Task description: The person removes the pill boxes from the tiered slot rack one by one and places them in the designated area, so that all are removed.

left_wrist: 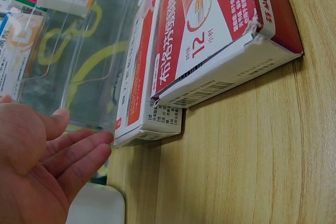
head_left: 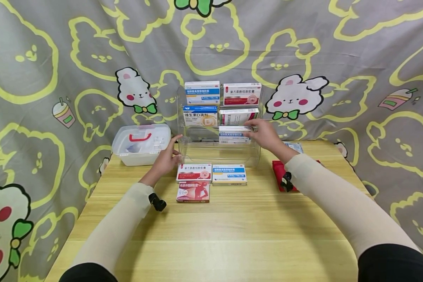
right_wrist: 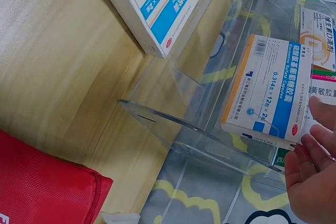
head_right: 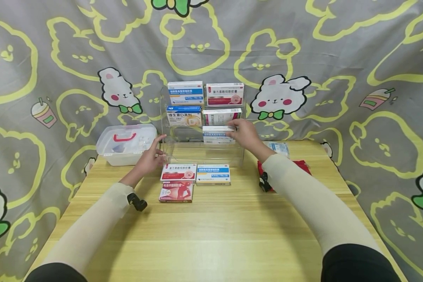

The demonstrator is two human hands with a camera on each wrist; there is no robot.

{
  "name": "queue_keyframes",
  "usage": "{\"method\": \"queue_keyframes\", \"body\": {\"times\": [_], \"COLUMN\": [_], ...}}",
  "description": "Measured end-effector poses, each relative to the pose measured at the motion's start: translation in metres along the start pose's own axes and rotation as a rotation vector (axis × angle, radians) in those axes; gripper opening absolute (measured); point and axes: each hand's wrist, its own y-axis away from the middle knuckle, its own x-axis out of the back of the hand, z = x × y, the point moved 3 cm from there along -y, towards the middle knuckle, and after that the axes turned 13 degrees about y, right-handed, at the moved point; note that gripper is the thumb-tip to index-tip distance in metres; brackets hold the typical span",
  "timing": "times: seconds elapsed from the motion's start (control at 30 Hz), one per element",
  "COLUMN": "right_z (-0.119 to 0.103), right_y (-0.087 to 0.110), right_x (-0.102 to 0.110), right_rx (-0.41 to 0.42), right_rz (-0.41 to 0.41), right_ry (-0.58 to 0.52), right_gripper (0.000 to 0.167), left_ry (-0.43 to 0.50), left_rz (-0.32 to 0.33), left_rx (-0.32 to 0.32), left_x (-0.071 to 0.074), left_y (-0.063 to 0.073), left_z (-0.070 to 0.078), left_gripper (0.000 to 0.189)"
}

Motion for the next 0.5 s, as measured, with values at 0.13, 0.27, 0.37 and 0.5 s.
{"method": "queue_keyframes", "body": {"times": [0.13, 0.27, 0.37, 0.5], "right_z": [0.0005, 0.0011, 0.0008, -0.0009], "right_y": [-0.0011, -0.0025, -0.0029, -0.0014], "right_x": [-0.0002, -0.001, -0.0021, -0.0022], "right_rx": [-0.015, -0.043, -0.049, -0.047], "right_rz": [-0.017, -0.036, -0.038, -0.035], "right_ry": [0.014, 0.013, 0.015, 0.018], "right_gripper": [0.041, 0.041, 0.041, 0.04], "left_ry": [-0.008, -0.007, -0.003, 0.002], "left_rz": [0.002, 0.004, 0.002, 0.001], "left_rx": [0.003, 0.001, 0.0, 0.007], "left_x": [0.0003, 0.0005, 0.0007, 0.0008], "left_y": [-0.0004, -0.0007, -0.0005, -0.0004], "left_z": [-0.0001, -0.001, -0.0014, -0.0008], "left_gripper": [0.086, 0.086, 0.086, 0.086]}}
